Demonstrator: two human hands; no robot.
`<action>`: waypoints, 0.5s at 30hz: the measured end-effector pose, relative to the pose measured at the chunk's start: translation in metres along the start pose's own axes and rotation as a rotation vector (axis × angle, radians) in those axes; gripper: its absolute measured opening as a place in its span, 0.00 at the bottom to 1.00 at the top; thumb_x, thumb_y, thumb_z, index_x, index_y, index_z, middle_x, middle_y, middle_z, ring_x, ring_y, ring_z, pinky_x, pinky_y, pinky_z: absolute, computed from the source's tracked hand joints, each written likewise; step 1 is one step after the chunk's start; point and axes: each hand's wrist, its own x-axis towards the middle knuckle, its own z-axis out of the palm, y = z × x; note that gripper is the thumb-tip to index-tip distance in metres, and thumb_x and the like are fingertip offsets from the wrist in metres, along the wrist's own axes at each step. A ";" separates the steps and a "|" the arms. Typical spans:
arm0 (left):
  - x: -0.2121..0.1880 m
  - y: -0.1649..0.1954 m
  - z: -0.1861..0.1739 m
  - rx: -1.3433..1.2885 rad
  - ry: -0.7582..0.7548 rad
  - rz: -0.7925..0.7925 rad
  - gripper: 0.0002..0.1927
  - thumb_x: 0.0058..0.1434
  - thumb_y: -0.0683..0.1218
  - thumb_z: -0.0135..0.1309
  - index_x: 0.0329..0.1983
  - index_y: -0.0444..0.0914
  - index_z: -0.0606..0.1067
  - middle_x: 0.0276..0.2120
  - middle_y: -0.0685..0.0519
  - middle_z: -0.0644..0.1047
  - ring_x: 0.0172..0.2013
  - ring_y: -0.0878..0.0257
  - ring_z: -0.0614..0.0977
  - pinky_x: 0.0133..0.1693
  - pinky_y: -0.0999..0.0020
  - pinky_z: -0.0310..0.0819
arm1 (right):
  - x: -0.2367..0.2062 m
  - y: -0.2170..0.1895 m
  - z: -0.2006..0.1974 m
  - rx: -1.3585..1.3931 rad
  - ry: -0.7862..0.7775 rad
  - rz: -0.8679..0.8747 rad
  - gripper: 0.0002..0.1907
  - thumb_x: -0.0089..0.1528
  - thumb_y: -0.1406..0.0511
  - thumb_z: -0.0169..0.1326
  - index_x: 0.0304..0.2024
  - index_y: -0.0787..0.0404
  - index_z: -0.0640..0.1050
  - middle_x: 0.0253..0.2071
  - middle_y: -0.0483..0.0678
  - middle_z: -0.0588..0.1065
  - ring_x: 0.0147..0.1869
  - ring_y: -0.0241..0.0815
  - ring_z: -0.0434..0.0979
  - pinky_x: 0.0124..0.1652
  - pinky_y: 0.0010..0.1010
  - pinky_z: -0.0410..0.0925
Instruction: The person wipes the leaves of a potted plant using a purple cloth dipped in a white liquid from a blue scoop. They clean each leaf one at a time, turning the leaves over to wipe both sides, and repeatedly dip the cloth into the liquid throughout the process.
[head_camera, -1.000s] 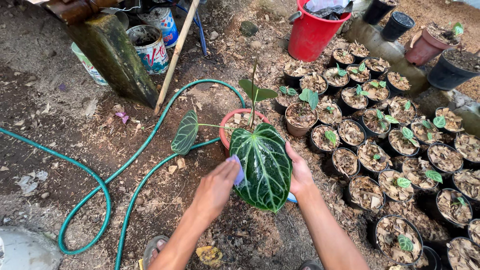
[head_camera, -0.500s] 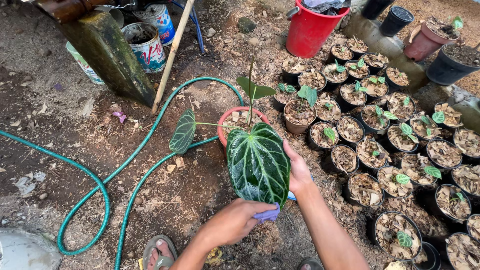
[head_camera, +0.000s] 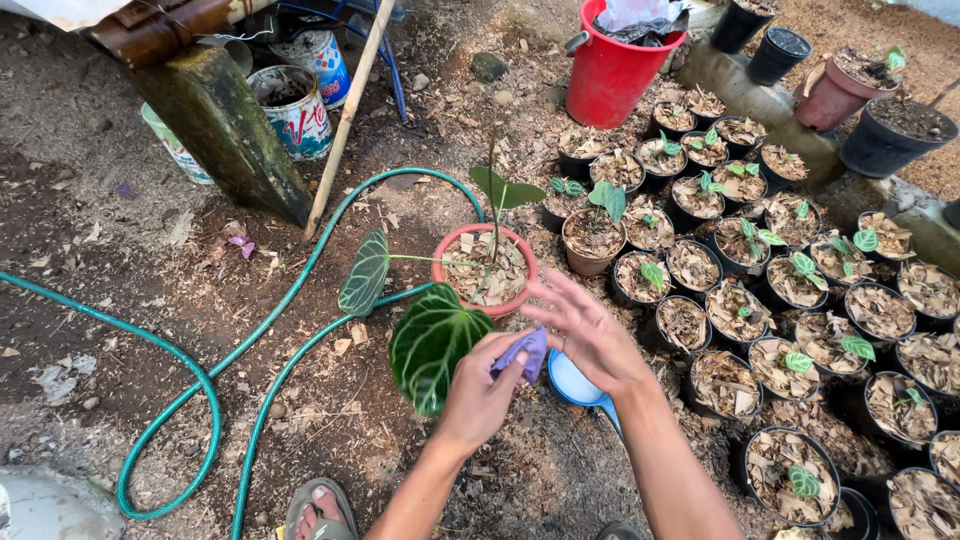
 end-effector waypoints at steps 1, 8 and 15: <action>0.003 0.000 0.003 -0.015 0.015 0.014 0.16 0.67 0.40 0.52 0.57 0.34 0.77 0.46 0.50 0.80 0.43 0.65 0.81 0.45 0.69 0.77 | -0.002 -0.001 0.001 -0.029 -0.103 -0.014 0.41 0.62 0.60 0.61 0.73 0.60 0.58 0.68 0.52 0.69 0.67 0.46 0.74 0.59 0.39 0.72; 0.000 -0.015 0.024 -0.037 0.096 0.015 0.24 0.63 0.46 0.59 0.61 0.33 0.72 0.50 0.46 0.78 0.50 0.57 0.84 0.53 0.64 0.80 | -0.004 0.004 -0.014 -0.122 0.008 0.083 0.21 0.62 0.73 0.62 0.58 0.70 0.77 0.46 0.55 0.80 0.43 0.40 0.82 0.42 0.29 0.77; -0.020 -0.073 0.050 0.682 0.325 0.152 0.57 0.54 0.59 0.66 0.75 0.31 0.47 0.74 0.34 0.47 0.74 0.41 0.48 0.70 0.41 0.41 | 0.000 0.011 -0.040 -0.008 0.306 0.030 0.12 0.64 0.71 0.59 0.50 0.68 0.78 0.40 0.52 0.80 0.37 0.40 0.82 0.37 0.28 0.78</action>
